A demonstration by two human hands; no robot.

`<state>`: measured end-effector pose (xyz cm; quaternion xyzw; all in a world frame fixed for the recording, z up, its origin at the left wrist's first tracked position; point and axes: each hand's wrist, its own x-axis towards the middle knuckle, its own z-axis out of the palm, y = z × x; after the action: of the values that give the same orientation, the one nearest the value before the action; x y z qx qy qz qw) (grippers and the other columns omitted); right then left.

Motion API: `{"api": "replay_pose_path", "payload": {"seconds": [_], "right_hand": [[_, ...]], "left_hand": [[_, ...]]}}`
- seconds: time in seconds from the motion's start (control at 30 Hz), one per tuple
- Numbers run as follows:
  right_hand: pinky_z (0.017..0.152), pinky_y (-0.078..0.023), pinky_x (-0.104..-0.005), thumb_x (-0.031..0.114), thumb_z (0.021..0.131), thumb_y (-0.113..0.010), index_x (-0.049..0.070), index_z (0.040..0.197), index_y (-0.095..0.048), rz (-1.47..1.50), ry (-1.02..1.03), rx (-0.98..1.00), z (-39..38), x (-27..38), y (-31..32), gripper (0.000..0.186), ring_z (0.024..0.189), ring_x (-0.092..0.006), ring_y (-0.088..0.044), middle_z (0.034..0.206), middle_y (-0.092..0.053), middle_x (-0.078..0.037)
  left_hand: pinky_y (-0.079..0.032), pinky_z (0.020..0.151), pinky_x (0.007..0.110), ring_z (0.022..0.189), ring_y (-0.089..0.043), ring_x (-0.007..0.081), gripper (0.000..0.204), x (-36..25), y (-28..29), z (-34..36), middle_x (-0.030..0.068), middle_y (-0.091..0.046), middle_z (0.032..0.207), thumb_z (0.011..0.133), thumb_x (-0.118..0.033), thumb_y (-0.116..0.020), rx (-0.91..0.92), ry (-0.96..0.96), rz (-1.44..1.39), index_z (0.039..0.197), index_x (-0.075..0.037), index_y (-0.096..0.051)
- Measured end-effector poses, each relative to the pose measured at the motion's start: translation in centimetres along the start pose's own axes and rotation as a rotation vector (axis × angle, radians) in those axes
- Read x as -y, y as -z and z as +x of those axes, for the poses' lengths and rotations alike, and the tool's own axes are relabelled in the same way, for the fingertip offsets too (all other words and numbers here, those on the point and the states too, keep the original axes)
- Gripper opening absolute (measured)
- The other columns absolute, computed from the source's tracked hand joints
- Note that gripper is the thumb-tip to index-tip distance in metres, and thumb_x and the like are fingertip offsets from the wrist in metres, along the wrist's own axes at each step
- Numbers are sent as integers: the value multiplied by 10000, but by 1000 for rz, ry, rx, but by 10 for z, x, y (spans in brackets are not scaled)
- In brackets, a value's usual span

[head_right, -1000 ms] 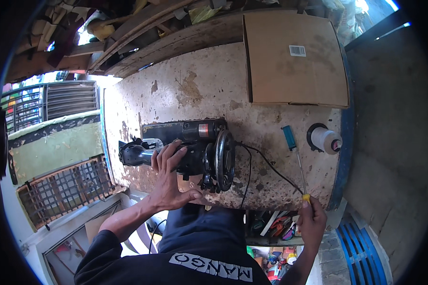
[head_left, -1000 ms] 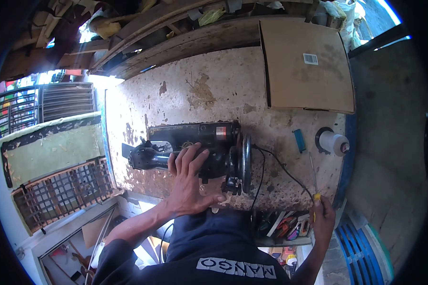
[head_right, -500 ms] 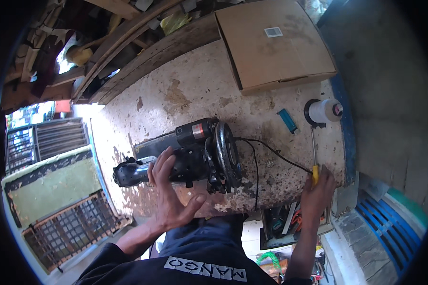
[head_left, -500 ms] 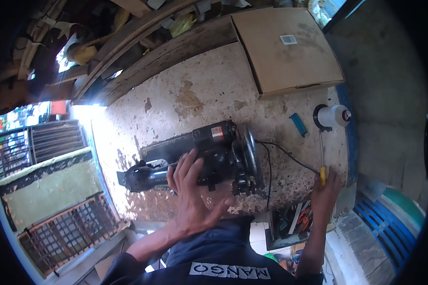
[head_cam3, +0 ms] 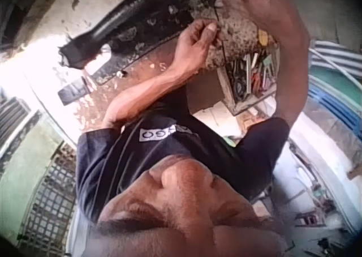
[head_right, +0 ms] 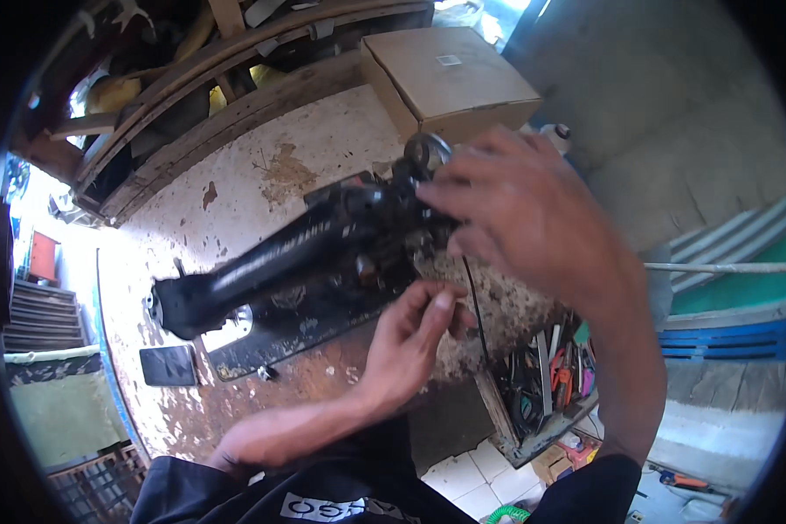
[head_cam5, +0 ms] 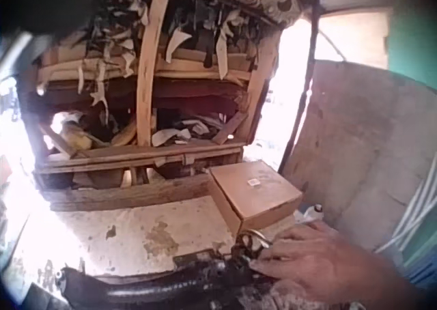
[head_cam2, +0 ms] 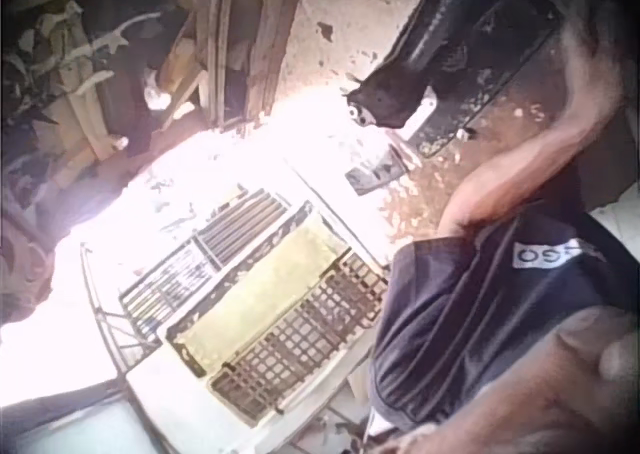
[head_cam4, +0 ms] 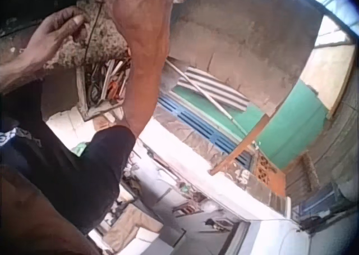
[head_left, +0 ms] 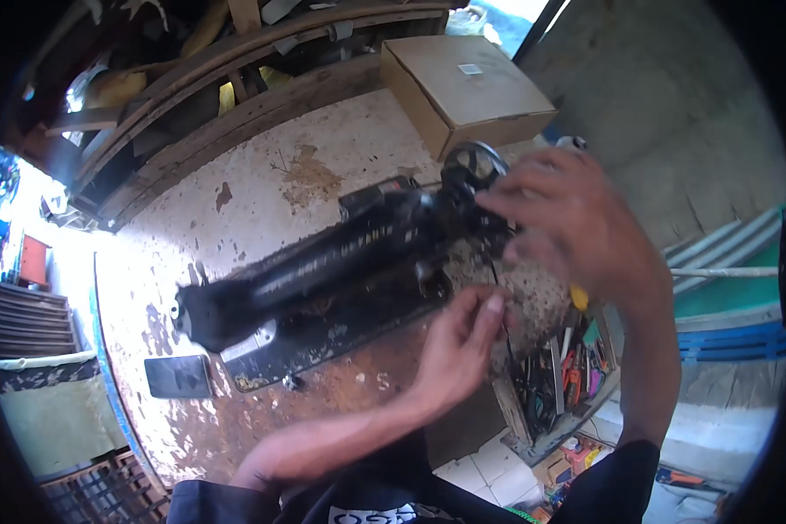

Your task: The person uses a screwdriver to tighten components on a sewing machine, handles a piece of thread, and uses scissors to cut it.

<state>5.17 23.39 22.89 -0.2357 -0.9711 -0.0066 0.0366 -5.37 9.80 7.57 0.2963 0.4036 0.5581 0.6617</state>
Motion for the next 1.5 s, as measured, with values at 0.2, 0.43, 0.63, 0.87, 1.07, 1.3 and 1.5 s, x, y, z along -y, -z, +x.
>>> {"api": "replay_pose_path", "payload": {"seconds": [0.2,0.43,0.63,0.87,1.07,1.3,1.5], "right_hand": [[1051,-478,-449,144,686,-867,87,1271,-717,-121,86,-102,3,10,-10,606,1197,-307,-590,1199,-693,-72],[1024,-473,-473,126,667,-862,101,1150,-686,-306,-7,-166,-2,34,-22,514,1218,-289,-565,1200,-652,-46],[968,-474,-446,131,680,-820,121,1102,-694,-405,-26,-200,-4,35,-32,441,1213,-260,-570,1189,-651,-21],[896,-489,-435,89,788,-687,114,1004,-708,-424,12,-362,-6,37,-45,218,1133,-251,-601,1104,-674,-23],[885,-493,-424,80,806,-669,119,975,-718,-393,-28,-370,-7,34,-48,180,1119,-236,-608,1087,-680,-13],[921,-482,-455,103,677,-814,104,1123,-697,-382,-14,-366,-11,30,-49,461,1102,-268,-583,1114,-664,-27],[927,-477,-435,90,687,-799,99,1089,-713,-398,-21,-354,-8,30,-48,411,1102,-259,-584,1086,-671,-21]], "left_hand": [[-484,740,258,757,-572,90,286,15,14,8,29,-692,832,1114,-253,-526,8,-81,18,1095,0,-656],[-487,747,269,753,-565,86,321,35,9,-10,28,-703,849,1117,-279,-516,37,-106,52,1154,3,-665],[-496,761,284,763,-581,90,393,73,-3,-18,30,-712,866,1115,-310,-497,19,-160,71,1263,9,-672],[-504,759,259,783,-604,84,415,108,-4,-24,36,-727,904,1126,-333,-491,45,-86,72,1258,23,-660],[-511,732,273,768,-612,84,406,126,-1,-21,45,-737,879,1126,-316,-479,26,-143,153,1224,26,-674],[-512,763,274,789,-611,93,394,121,-9,-22,46,-745,887,1127,-306,-480,7,-137,283,1225,23,-674],[-515,754,311,778,-637,118,422,120,-9,-23,71,-760,883,1111,-321,-485,-12,-147,288,1219,34,-686]]}}
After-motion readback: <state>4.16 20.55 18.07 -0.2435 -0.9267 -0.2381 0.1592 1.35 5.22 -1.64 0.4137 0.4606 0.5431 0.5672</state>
